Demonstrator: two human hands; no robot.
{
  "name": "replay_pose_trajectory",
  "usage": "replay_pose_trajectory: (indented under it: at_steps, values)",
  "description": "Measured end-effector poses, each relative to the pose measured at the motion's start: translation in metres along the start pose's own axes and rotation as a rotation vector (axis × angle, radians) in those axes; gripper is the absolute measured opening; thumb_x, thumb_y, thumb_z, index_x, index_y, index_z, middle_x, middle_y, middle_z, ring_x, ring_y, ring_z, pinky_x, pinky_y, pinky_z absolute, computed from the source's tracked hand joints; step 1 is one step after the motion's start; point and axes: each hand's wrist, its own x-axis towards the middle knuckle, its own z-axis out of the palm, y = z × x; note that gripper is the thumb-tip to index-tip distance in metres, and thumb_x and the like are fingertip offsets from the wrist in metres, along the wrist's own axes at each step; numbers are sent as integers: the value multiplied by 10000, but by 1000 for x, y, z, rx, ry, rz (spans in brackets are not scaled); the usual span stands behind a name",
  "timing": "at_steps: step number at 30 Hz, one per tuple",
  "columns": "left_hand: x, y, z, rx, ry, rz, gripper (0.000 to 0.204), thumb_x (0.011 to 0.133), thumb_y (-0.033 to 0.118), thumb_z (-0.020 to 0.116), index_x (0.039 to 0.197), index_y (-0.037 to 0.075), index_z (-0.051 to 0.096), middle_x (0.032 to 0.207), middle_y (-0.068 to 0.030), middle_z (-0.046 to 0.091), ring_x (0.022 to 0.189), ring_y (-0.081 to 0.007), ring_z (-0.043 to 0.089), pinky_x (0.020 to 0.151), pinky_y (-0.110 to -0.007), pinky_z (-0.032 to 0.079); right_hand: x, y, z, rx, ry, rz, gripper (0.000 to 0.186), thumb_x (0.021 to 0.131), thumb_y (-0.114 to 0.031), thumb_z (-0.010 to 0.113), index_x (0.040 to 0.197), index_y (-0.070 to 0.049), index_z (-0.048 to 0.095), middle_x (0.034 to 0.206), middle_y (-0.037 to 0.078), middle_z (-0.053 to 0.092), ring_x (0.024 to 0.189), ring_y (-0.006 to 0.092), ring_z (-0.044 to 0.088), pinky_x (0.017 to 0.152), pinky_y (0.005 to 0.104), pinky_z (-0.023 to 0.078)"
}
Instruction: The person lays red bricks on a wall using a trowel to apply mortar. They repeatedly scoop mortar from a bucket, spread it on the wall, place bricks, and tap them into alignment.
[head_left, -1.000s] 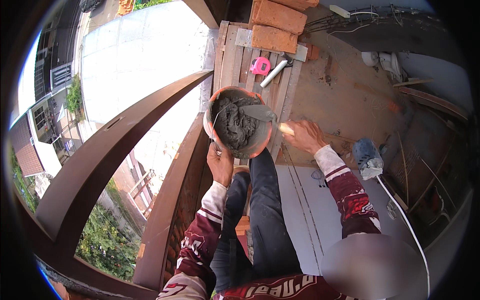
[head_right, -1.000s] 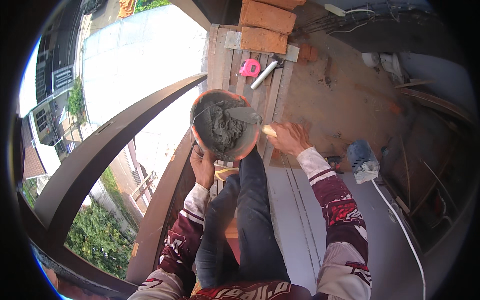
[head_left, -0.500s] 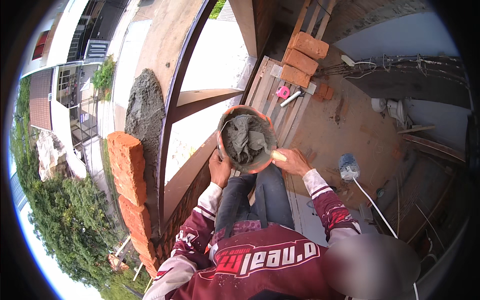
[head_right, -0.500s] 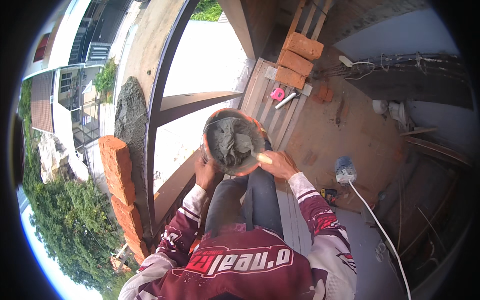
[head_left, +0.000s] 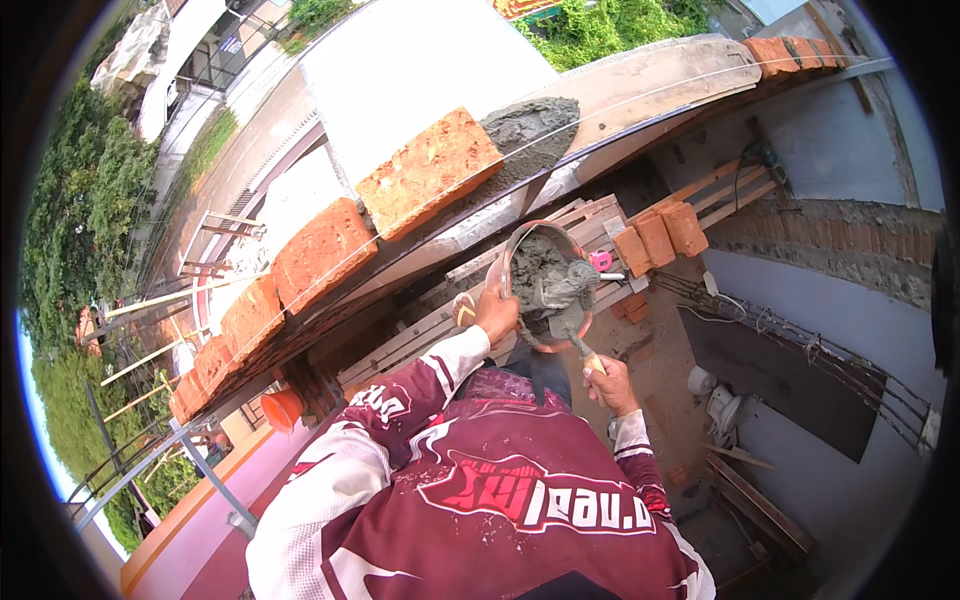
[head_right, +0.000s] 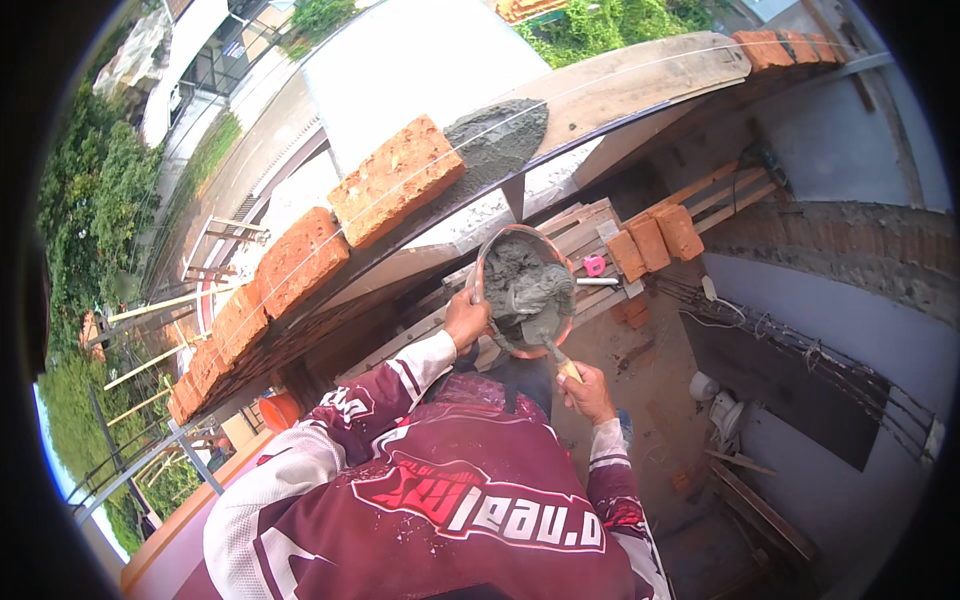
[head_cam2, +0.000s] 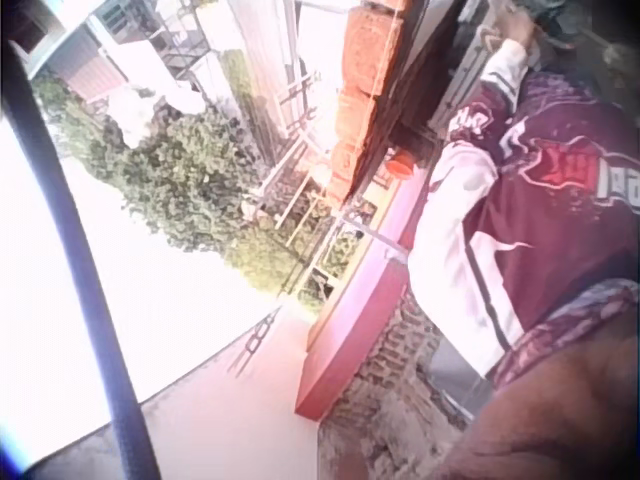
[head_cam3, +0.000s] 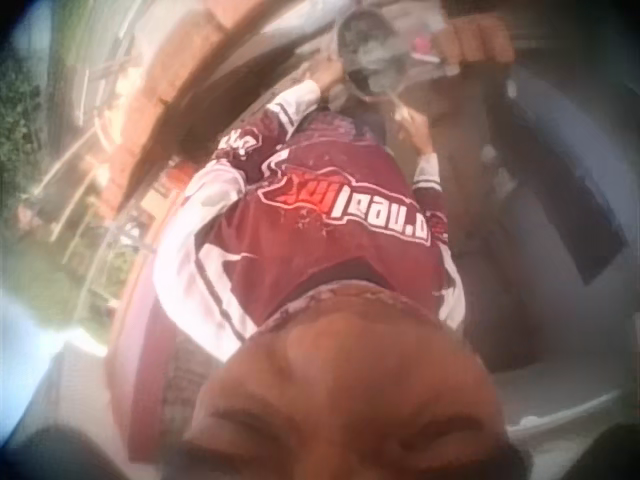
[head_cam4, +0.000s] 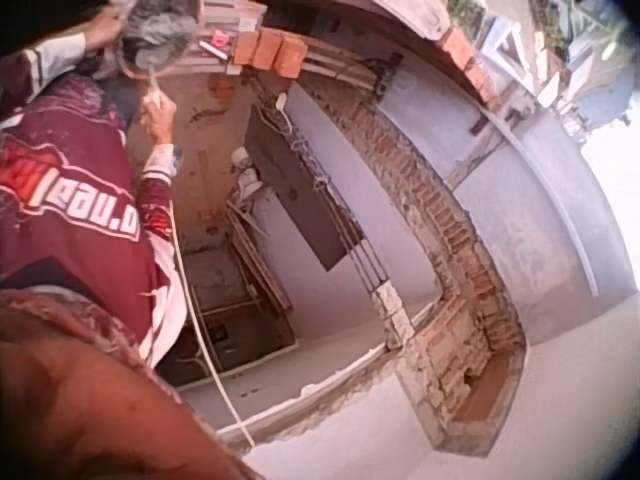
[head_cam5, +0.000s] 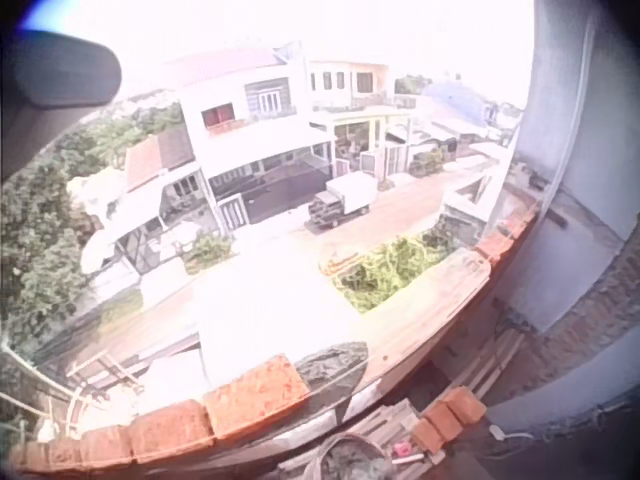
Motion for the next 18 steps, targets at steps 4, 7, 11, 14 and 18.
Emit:
replay_pose_trajectory:
  at_steps: [4, 7, 11, 14, 18]
  values:
    - [33, -65, -5, 209, 140, 88, 283, 804, 169, 547, 1021, 12, 640, 800, -192, 679, 717, -324, 680, 661, -414, 525, -37, -18, 18, 269, 136, -68, 384, 895, -222, 645, 1205, -3, 585, 721, 47, 590, 489, 109, 527, 434, 252, 443]
    - [40, -86, -7, 234, 194, 34, 473, 804, 229, 546, 1253, 105, 628, 1086, -298, 654, 1061, -464, 619, 961, -511, 470, -70, -51, 20, 415, 293, -226, 499, 906, -270, 565, 1349, -52, 491, 815, 59, 568, 518, 120, 516, 431, 264, 441]
    - [20, -76, -28, 170, 116, -27, 549, 792, 191, 560, 1337, 133, 566, 1147, -264, 648, 1097, -448, 606, 981, -496, 461, -82, -106, -3, 262, 606, -455, 369, 954, -235, 542, 1274, -60, 485, 870, 23, 563, 605, 79, 525, 478, 226, 442]
    - [34, -118, -19, 28, 331, 213, 603, 788, 148, 556, 1389, 143, 504, 1214, -257, 620, 1135, -442, 587, 1008, -493, 437, -73, -169, 9, 181, 738, -624, 402, 957, -207, 560, 1311, -33, 486, 855, 7, 556, 619, 64, 523, 484, 222, 443]
    - [25, -121, -30, 17, 413, 180, 609, 782, 127, 554, 1386, 123, 484, 1237, -264, 604, 1164, -444, 569, 1014, -490, 428, -24, -253, 86, -77, 762, -829, 470, 964, -155, 570, 1401, -13, 466, 842, -13, 536, 631, 45, 499, 451, 203, 409]
